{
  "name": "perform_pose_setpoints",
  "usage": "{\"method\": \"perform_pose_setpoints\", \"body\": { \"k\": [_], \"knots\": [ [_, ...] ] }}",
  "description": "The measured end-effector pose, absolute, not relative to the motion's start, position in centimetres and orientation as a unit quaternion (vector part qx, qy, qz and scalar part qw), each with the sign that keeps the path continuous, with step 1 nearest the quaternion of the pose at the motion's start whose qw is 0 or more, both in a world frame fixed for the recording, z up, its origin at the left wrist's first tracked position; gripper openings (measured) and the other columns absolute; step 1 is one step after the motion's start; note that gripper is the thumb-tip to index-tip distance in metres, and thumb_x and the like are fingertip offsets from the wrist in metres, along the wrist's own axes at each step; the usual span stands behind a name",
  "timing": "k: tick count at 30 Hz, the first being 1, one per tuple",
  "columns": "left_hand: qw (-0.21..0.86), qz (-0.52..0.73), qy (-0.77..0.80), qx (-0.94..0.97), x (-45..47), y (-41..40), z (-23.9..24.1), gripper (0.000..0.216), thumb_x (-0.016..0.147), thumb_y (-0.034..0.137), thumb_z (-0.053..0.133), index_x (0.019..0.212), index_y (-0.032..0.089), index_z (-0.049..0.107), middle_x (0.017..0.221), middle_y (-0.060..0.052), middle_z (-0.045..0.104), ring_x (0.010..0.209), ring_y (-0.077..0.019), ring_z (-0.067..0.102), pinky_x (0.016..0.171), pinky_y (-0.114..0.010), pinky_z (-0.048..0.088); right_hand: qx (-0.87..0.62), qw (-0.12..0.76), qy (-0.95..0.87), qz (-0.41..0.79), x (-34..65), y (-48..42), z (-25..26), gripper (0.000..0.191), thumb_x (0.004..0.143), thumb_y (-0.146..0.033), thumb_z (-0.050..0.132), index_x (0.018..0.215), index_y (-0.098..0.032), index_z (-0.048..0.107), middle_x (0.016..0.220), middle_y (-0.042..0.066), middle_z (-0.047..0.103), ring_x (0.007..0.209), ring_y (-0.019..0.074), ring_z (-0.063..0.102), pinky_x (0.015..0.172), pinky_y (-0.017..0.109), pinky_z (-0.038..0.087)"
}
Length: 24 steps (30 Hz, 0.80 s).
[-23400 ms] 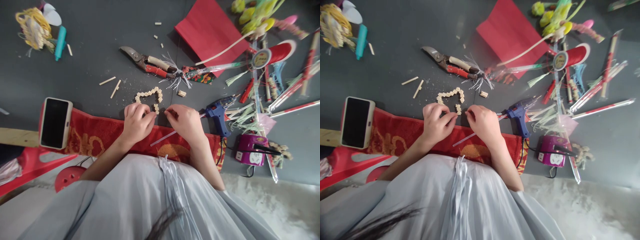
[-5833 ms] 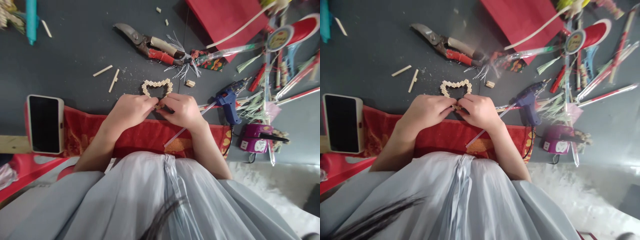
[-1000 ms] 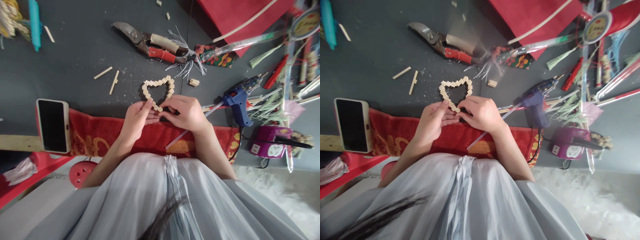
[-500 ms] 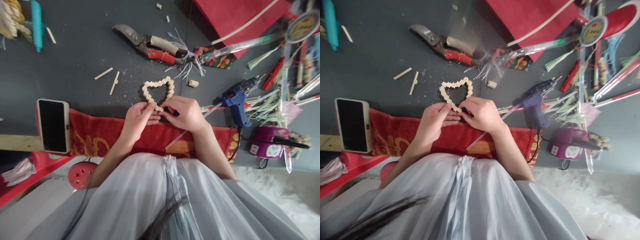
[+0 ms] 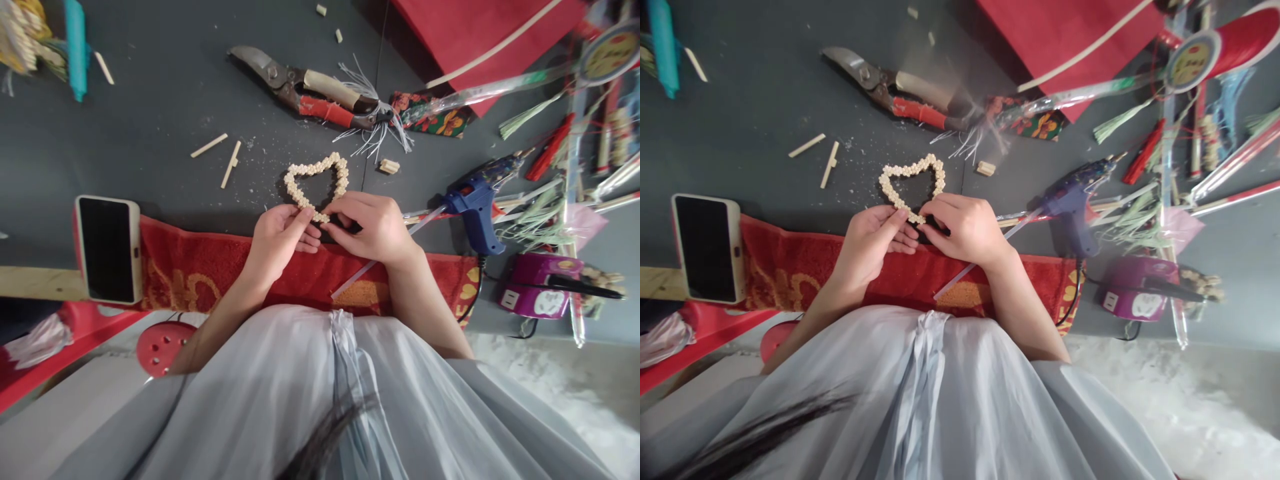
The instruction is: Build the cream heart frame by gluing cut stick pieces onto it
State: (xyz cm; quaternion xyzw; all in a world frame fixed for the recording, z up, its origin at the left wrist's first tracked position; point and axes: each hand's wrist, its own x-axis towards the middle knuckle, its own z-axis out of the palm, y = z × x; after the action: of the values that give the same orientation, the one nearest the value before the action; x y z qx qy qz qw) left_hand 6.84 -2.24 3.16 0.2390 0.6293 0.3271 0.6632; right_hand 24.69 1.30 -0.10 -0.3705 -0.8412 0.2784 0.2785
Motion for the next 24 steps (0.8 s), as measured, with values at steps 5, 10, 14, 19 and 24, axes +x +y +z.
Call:
{"method": "perform_pose_setpoints", "body": {
  "k": [5, 10, 14, 19, 24],
  "knots": [
    [0.666, 0.331, 0.621, 0.247, 6.72, -2.26, 2.93, 0.026, 0.092, 0.037, 0.067, 0.081, 0.014, 0.061, 0.062, 0.002, 0.068, 0.052, -0.0087, 0.067, 0.050, -0.015, 0.057, -0.362, 0.291, -0.841, 0.279, 24.72, 1.32, -0.04, 0.011, 0.090, -0.023, 0.060, 0.090, -0.016, 0.069, 0.069, -0.001, 0.060, 0.059, 0.0103, 0.049, 0.058, 0.024, 0.038],
    [0.665, 0.325, 0.629, 0.238, 6.86, -2.13, 3.17, 0.024, 0.093, 0.032, 0.065, 0.078, 0.014, 0.061, 0.058, 0.003, 0.066, 0.049, -0.0084, 0.065, 0.047, -0.015, 0.056, -0.367, 0.283, -0.842, 0.277, 24.70, 1.29, -0.15, 0.013, 0.091, -0.024, 0.059, 0.091, -0.017, 0.069, 0.070, -0.001, 0.060, 0.060, 0.0107, 0.049, 0.059, 0.024, 0.038],
    [0.654, 0.323, 0.640, 0.242, 7.06, -2.06, 3.53, 0.024, 0.093, 0.029, 0.066, 0.076, 0.013, 0.061, 0.054, 0.004, 0.064, 0.045, -0.0085, 0.063, 0.044, -0.015, 0.054, -0.372, 0.262, -0.845, 0.279, 24.66, 1.29, -0.30, 0.018, 0.094, -0.028, 0.056, 0.090, -0.016, 0.070, 0.070, 0.000, 0.060, 0.060, 0.0114, 0.049, 0.060, 0.025, 0.037],
    [0.639, 0.323, 0.647, 0.262, 6.98, -2.33, 3.20, 0.024, 0.093, 0.030, 0.066, 0.075, 0.014, 0.062, 0.052, 0.005, 0.062, 0.042, -0.0082, 0.061, 0.040, -0.015, 0.051, -0.382, 0.231, -0.851, 0.277, 24.55, 1.32, -0.24, 0.022, 0.096, -0.029, 0.052, 0.090, -0.016, 0.070, 0.070, 0.001, 0.060, 0.061, 0.0120, 0.049, 0.060, 0.025, 0.036],
    [0.627, 0.320, 0.651, 0.285, 6.99, -2.34, 2.87, 0.025, 0.093, 0.030, 0.065, 0.074, 0.015, 0.060, 0.050, 0.006, 0.059, 0.040, -0.0066, 0.058, 0.035, -0.013, 0.045, -0.381, 0.240, -0.853, 0.262, 24.37, 1.31, -0.21, 0.021, 0.095, -0.025, 0.052, 0.088, -0.016, 0.070, 0.071, 0.002, 0.062, 0.062, 0.0125, 0.051, 0.060, 0.025, 0.037]
  ]
}}
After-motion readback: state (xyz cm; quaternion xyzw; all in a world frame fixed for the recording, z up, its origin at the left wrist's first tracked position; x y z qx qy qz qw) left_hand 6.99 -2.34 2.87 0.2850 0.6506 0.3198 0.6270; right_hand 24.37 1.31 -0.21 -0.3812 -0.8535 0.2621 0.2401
